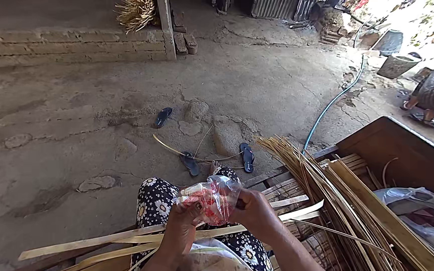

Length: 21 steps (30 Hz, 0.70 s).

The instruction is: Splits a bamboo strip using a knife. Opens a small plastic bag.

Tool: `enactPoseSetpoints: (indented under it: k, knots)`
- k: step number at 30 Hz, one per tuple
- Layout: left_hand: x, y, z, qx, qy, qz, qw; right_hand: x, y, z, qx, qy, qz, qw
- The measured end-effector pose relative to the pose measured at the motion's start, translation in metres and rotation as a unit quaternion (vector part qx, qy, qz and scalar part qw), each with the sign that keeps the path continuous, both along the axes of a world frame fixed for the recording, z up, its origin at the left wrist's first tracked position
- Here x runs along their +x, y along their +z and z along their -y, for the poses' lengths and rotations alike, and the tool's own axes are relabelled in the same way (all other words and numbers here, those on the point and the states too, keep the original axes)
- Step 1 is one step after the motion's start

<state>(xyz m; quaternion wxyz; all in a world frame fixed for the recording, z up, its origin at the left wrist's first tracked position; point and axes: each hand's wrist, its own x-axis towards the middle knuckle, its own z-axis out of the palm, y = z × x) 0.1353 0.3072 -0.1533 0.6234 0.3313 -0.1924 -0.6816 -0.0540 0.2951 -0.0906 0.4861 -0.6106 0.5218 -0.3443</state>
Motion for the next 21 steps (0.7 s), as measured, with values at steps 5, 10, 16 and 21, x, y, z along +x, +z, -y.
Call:
enactPoseSetpoints:
  k: [5,10,16,21]
  knots:
    - [0.003,-0.001,0.003,0.035,-0.001,-0.057,0.998,-0.004,0.002,0.002,0.021,-0.034,0.083,0.996]
    - [0.004,-0.005,0.004,0.056,-0.011,-0.088,0.995,-0.006,-0.009,0.007,0.065,-0.039,0.197,0.978]
    - [0.001,-0.005,0.0,0.046,-0.027,-0.005,0.999,0.0,-0.018,0.009,0.101,0.014,0.123,0.987]
    - [0.006,-0.008,0.002,0.057,-0.043,-0.069,0.995,-0.005,-0.017,0.013,0.156,0.004,0.177,0.972]
